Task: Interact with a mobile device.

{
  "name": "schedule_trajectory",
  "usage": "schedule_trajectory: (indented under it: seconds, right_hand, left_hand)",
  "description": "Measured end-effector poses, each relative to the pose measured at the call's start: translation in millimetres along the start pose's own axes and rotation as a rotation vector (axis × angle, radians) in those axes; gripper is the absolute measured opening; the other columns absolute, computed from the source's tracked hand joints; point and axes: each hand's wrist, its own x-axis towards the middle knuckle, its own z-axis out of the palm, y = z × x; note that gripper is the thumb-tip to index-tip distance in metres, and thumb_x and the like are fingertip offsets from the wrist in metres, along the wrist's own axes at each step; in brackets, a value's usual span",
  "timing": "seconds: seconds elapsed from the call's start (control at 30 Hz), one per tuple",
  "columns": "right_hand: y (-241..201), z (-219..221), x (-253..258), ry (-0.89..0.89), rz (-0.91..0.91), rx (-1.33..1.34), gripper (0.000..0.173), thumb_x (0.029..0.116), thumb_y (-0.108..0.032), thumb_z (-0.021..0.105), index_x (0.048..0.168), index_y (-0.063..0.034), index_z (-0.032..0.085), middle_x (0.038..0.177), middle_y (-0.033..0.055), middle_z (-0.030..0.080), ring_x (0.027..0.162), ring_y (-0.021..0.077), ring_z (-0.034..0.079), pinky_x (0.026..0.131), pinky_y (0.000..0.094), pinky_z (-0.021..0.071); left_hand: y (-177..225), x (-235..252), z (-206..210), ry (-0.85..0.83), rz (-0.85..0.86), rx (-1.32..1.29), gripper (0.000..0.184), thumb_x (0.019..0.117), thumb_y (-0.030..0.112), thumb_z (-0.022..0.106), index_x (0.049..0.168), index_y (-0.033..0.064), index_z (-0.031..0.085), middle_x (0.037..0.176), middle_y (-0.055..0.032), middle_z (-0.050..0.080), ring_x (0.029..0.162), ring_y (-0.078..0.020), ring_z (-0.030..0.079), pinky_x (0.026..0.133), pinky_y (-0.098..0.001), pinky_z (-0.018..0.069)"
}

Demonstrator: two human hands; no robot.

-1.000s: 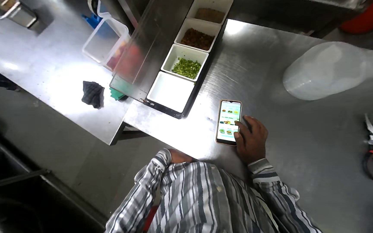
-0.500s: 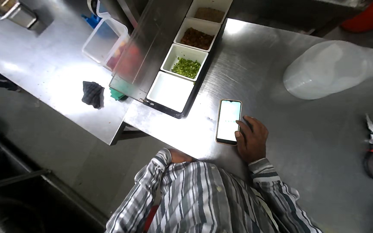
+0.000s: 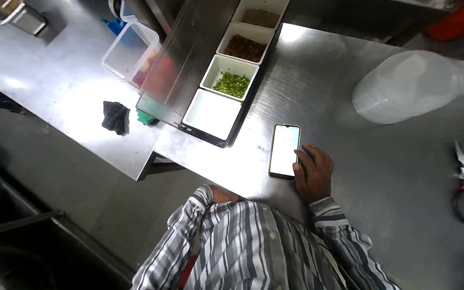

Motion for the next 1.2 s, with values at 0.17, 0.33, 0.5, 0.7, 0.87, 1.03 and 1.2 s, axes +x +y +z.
schedule_trajectory:
  seconds: [0.17,0.33,0.5,0.7,0.87,1.03,1.2]
  right_hand:
    - [0.1,0.2,0.2,0.003,0.01,0.007,0.061,0.1039,-0.052,0.031,0.126,-0.0105,0.07,0.143,0.0197,0.056,0.137,0.0402,0.046,0.112,0.0604,0.0303]
    - [-0.4,-0.7,-0.1,-0.008,0.026,0.02,0.061,0.104,-0.051,0.031,0.127,-0.0103,0.069,0.143,0.0198,0.056,0.138,0.0404,0.045,0.113,0.0604,0.0293]
    - [-0.1,-0.5,0.1,0.014,0.027,0.028,0.061,0.1042,-0.051,0.033,0.13,-0.0075,0.067,0.142,0.0205,0.056,0.136,0.0404,0.047,0.112,0.0599,0.0312]
    - [-1.2,0.3,-1.1,0.078,0.069,0.069,0.069,0.1025,-0.05,0.039,0.148,0.0022,0.045,0.144,0.0239,0.055,0.135,0.0408,0.049,0.115,0.0578,0.0311]
    - [-2.0,0.1,0.5,0.066,0.081,0.068,0.07,0.1024,-0.052,0.036,0.146,0.0018,0.048,0.143,0.0239,0.055,0.135,0.0402,0.049,0.115,0.0569,0.0317]
    - [-2.1,-0.6,0.4,0.072,0.076,0.062,0.068,0.1028,-0.05,0.036,0.146,0.0021,0.047,0.143,0.0239,0.055,0.134,0.0402,0.05,0.114,0.0566,0.0324]
    - [-1.6,-0.1,-1.0,0.091,0.088,0.064,0.068,0.1035,-0.047,0.037,0.148,0.0041,0.044,0.145,0.0268,0.053,0.136,0.042,0.048,0.116,0.0557,0.0323]
  left_hand:
    - [0.3,0.0,-0.3,0.006,0.053,0.008,0.047,0.1098,0.04,0.044,0.135,0.0058,0.064,0.139,-0.0171,0.062,0.136,-0.0263,0.054,0.117,-0.0487,0.0365]
    - [1.5,-0.5,-0.4,0.01,0.03,0.025,0.048,0.11,0.04,0.043,0.136,0.0061,0.064,0.14,-0.0173,0.062,0.136,-0.0271,0.054,0.117,-0.0502,0.0361]
    - [11.3,-10.1,-3.0,-0.006,0.019,0.017,0.048,0.1109,0.039,0.041,0.136,0.0044,0.063,0.14,-0.0189,0.061,0.136,-0.0289,0.054,0.117,-0.0509,0.0362]
    - [46.1,-45.3,-11.7,0.043,0.013,-0.039,0.046,0.111,0.03,0.044,0.138,-0.0043,0.059,0.145,-0.0261,0.055,0.141,-0.0351,0.048,0.12,-0.0517,0.0313]
    - [46.3,-42.9,-13.8,-0.017,-0.032,-0.004,0.051,0.1117,0.037,0.04,0.14,-0.0012,0.058,0.147,-0.0243,0.054,0.142,-0.0344,0.047,0.119,-0.0537,0.0309]
    - [46.5,-42.4,-13.3,-0.011,-0.023,0.01,0.05,0.1118,0.035,0.04,0.14,-0.0017,0.058,0.146,-0.0249,0.055,0.141,-0.0352,0.047,0.119,-0.0542,0.0316]
    - [46.0,-42.8,-14.1,-0.02,-0.059,-0.021,0.052,0.1118,0.038,0.04,0.139,-0.002,0.058,0.145,-0.0252,0.055,0.141,-0.0356,0.048,0.118,-0.0551,0.0318]
